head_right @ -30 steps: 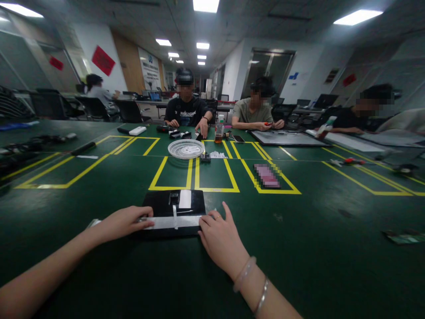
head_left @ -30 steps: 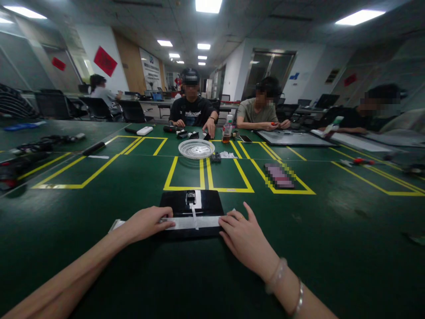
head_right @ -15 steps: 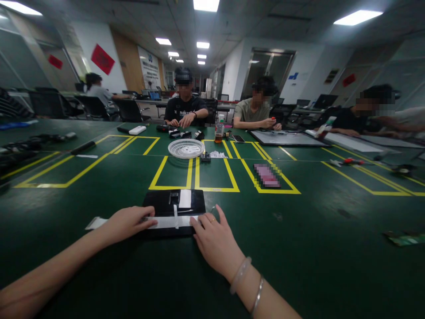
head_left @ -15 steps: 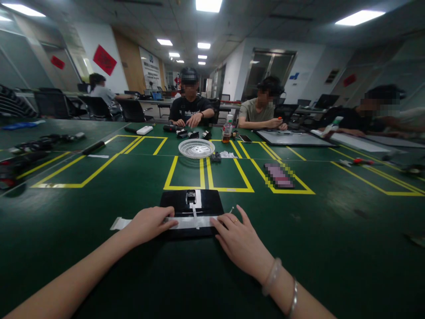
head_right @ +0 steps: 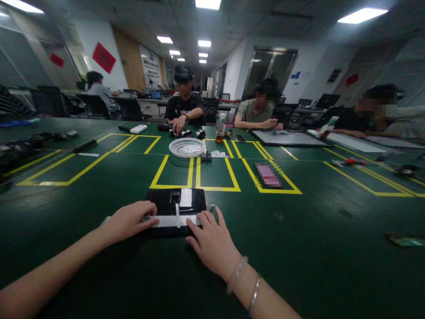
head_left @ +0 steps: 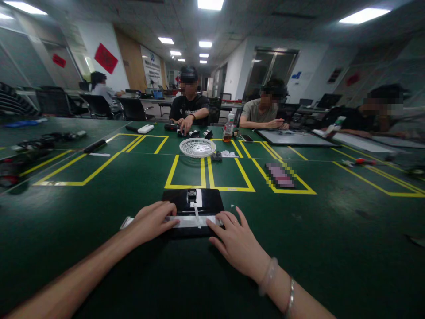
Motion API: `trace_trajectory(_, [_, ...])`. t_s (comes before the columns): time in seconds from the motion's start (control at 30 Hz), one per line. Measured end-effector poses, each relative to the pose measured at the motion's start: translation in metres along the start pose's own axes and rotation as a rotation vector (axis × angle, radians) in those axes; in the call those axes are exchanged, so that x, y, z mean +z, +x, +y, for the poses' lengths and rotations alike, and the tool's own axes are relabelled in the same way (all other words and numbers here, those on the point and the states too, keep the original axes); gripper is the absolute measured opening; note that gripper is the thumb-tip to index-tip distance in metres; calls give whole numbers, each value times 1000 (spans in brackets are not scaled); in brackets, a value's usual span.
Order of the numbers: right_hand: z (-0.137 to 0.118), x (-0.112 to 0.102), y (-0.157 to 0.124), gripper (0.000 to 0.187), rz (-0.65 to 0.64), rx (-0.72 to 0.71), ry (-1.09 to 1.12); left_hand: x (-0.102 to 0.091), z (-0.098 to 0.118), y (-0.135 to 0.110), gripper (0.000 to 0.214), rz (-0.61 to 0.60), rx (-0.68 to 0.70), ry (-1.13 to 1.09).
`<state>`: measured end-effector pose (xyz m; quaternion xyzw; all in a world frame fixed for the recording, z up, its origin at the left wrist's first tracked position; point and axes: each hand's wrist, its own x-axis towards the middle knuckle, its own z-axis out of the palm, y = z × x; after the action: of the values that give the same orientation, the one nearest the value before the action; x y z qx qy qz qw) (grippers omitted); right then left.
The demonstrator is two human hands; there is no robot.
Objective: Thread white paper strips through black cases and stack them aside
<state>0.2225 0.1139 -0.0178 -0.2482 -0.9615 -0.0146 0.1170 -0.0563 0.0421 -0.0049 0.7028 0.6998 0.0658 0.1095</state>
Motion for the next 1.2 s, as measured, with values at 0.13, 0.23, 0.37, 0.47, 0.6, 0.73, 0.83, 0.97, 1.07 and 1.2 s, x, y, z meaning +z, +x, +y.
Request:
trace_trajectory(0.13, [2,2,0,39,-4,7,-1,7,4,1,32,137,130,47])
trace_trajectory(0.23, [3,3,0,39,1,-2,-13,12,11,3,58,125,234,79])
trace_trajectory(0.37, [4,3,1,39,17,-31,-23,17,16,7,89,43,276,110])
trace_trajectory(0.47, [7,1,2,42,37,-29,-30,19,15,10,96,57,286,104])
trace_trajectory(0.6, [11,-1,1,45,66,12,-49,20,12,13,95,77,303,98])
trace_trajectory(0.73, [13,1,0,41,56,0,-44,22,10,15,93,82,315,91])
trace_trajectory(0.83, [12,1,0,37,32,-9,-23,23,10,15,91,83,323,86])
trace_trajectory(0.97, [8,-2,1,34,27,-14,3,24,9,13,90,80,332,100])
trace_trajectory(1.07, [6,-5,2,29,44,-12,30,26,8,13,90,80,335,100])
trace_trajectory(1.2, [5,-3,2,34,31,-21,47,28,7,14,90,80,339,104])
